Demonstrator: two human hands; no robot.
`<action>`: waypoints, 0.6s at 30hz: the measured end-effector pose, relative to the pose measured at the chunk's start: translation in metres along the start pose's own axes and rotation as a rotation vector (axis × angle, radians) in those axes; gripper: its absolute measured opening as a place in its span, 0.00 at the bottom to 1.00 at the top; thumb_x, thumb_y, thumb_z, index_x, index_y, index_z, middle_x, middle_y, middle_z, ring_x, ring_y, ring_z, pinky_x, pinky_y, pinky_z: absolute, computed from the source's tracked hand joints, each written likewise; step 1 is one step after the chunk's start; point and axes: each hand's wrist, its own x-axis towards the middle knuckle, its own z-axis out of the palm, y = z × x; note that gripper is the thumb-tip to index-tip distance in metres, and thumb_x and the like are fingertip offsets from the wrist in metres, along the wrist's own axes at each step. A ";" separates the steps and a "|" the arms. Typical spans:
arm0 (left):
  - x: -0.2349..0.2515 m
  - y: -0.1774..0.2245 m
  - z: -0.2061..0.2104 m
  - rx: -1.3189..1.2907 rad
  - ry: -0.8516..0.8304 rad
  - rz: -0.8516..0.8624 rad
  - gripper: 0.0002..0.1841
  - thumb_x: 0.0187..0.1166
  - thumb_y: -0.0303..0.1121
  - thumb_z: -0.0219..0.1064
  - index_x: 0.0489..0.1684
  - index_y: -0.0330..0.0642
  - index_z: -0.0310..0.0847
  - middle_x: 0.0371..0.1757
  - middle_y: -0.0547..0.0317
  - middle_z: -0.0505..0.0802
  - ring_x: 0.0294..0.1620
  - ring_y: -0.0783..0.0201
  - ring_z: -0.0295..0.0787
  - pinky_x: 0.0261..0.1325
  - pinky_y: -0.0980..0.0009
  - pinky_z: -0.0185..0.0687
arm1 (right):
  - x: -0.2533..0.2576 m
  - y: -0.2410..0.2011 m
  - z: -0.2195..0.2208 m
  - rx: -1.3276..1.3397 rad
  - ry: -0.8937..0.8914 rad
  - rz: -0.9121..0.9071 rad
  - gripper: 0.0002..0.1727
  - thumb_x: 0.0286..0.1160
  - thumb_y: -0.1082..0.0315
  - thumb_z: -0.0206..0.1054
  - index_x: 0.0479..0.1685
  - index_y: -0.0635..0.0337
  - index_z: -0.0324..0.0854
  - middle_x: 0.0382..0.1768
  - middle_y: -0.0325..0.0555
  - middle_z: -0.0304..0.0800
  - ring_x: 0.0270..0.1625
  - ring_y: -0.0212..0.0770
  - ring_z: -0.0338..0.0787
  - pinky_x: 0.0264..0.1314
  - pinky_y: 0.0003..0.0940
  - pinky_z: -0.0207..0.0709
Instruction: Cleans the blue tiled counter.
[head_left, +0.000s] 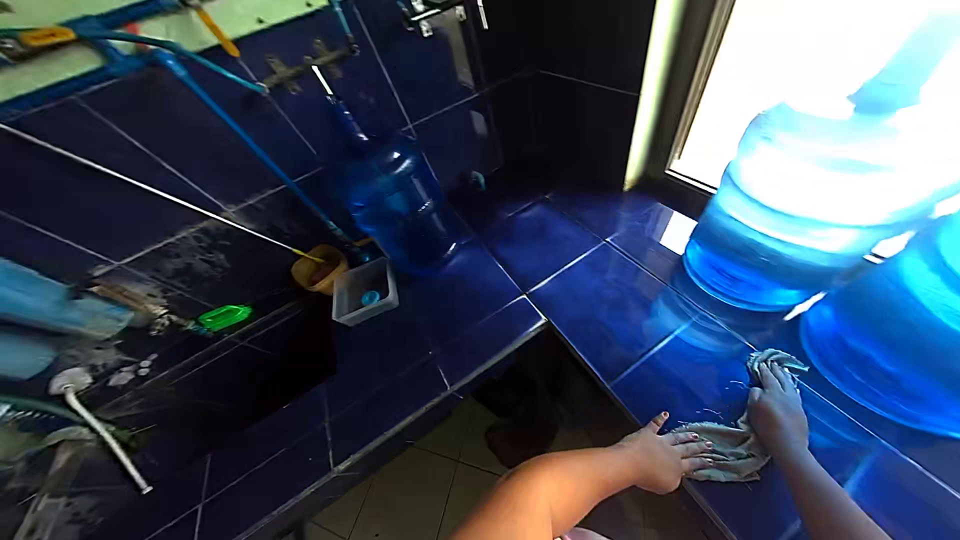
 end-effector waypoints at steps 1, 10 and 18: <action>-0.005 -0.015 -0.007 -0.007 0.017 -0.010 0.27 0.87 0.28 0.53 0.89 0.46 0.66 0.93 0.57 0.65 0.96 0.53 0.47 0.91 0.32 0.25 | 0.014 -0.016 0.008 0.002 -0.001 -0.015 0.27 0.84 0.78 0.46 0.82 0.74 0.68 0.87 0.69 0.61 0.92 0.63 0.57 0.94 0.56 0.47; -0.047 -0.173 -0.101 -0.023 0.114 -0.349 0.29 0.87 0.29 0.52 0.91 0.53 0.62 0.94 0.63 0.62 0.96 0.58 0.47 0.91 0.34 0.26 | 0.166 -0.168 0.081 0.124 -0.127 -0.070 0.25 0.86 0.73 0.48 0.79 0.71 0.73 0.87 0.63 0.64 0.92 0.59 0.59 0.92 0.58 0.52; -0.134 -0.292 -0.140 -0.127 0.260 -0.593 0.25 0.86 0.31 0.50 0.81 0.50 0.77 0.89 0.60 0.73 0.92 0.55 0.59 0.92 0.36 0.38 | 0.245 -0.327 0.208 0.253 -0.351 -0.426 0.26 0.83 0.72 0.56 0.81 0.59 0.76 0.89 0.50 0.65 0.93 0.50 0.57 0.94 0.53 0.51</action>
